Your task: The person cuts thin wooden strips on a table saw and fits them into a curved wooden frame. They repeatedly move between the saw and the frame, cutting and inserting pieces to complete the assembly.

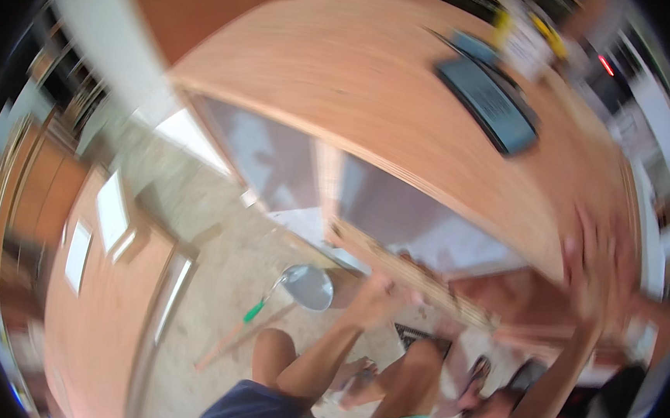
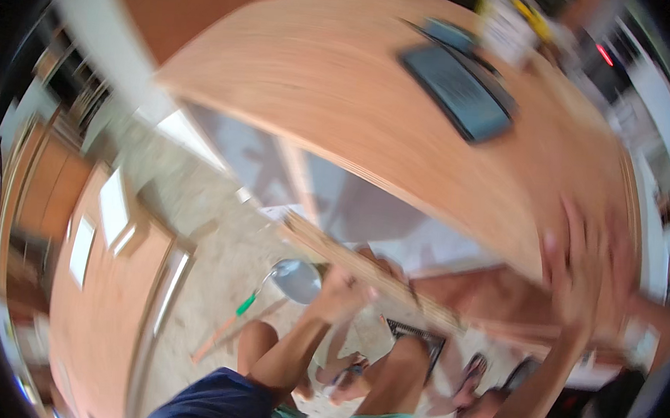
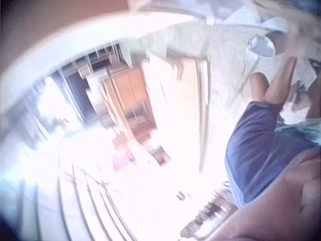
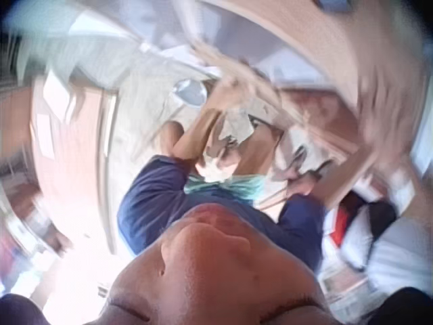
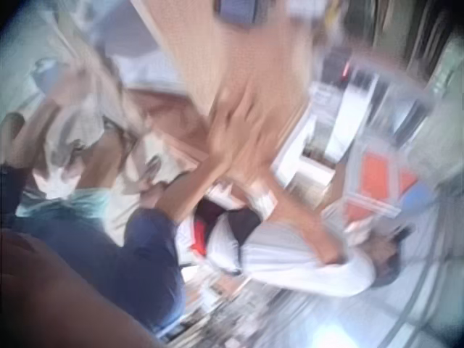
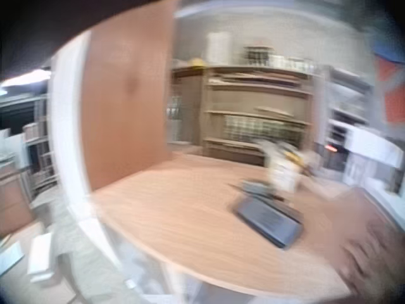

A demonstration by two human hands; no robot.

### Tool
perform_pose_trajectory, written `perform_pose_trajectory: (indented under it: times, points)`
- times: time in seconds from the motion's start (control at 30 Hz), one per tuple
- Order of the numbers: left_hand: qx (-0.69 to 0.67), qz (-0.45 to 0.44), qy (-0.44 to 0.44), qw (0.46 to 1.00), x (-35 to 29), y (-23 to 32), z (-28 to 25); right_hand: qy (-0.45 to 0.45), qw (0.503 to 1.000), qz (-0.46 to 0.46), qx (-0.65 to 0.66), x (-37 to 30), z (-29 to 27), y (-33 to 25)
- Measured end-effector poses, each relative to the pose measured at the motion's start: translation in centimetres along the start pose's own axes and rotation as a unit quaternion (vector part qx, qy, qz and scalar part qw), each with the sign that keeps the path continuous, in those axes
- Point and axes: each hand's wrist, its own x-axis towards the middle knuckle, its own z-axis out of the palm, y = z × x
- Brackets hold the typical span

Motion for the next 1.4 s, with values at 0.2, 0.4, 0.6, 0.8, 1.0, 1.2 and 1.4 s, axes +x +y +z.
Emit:
perform_pose_trajectory:
  times: [0.2,0.4,0.6,0.8,1.0,1.2,1.4]
  points:
    - [-0.095,-0.234,0.199,0.947,-19.9,12.5,1.8,-0.093,0.992,0.024,-0.084,1.0,-2.5,-0.7]
    - [-0.2,0.072,0.529,0.822,-38.3,32.3,12.7,-0.021,0.999,-0.034,-0.016,0.1,-1.7,-0.2]
    - [-0.346,0.352,0.678,0.545,-54.2,40.1,19.9,-0.052,0.93,-0.173,0.319,-2.2,-5.0,-15.0]
    - [-0.368,0.474,0.642,0.477,-70.4,44.0,23.1,-0.535,0.545,-0.449,0.464,-45.1,-36.2,-54.7]
    - [-0.389,0.449,0.639,0.489,-89.0,53.1,25.0,-0.642,0.386,-0.416,0.515,-67.9,-47.2,-70.8]
    - [-0.158,0.33,0.742,0.562,-106.7,62.5,28.0,-0.635,0.359,-0.411,0.547,-83.6,-53.6,-85.7]
    - [0.53,-0.053,0.8,0.278,-131.0,77.4,19.6,-0.695,0.295,-0.41,0.511,-98.4,-60.5,-103.5]
